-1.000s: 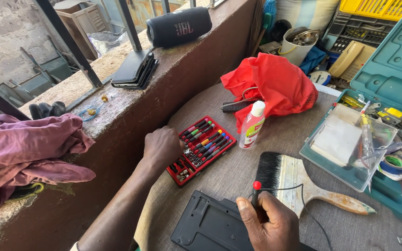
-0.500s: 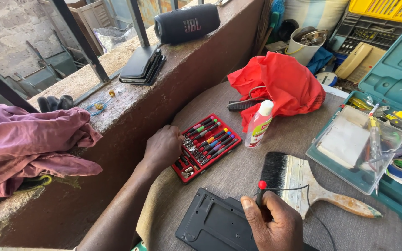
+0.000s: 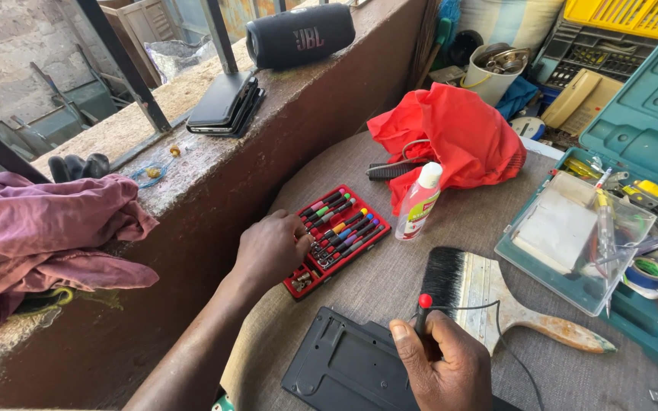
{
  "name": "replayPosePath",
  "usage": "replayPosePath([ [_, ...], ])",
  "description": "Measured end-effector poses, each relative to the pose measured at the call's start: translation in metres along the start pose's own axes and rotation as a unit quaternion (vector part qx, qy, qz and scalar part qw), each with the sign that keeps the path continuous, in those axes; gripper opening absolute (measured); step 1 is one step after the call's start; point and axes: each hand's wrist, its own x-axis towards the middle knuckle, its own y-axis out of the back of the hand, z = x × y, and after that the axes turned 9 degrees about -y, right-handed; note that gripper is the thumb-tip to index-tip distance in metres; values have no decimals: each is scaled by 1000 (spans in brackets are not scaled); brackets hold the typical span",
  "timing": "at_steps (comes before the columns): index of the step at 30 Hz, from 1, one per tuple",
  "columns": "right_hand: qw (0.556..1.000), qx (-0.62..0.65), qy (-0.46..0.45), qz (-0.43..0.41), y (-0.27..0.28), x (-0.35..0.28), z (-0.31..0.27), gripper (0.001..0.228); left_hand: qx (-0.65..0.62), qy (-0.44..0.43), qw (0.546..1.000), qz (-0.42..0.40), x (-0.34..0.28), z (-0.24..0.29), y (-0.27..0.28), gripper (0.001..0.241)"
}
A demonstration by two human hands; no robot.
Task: Cleaning a computer keyboard with a brush and then disassembling it by removing screws with a screwdriver.
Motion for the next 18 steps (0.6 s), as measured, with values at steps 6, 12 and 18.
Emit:
replayPosePath([
  [6,1000,22,8,-6,0,0,5,30,80,-60,994,49,7,-8,-33,32],
  [12,997,36,72,0,-1,5,6,24,162,-103,980,44,9,3,-37,19],
  [18,994,108,-28,-6,-8,-1,5,19,55,-75,994,53,6,3,-35,16],
])
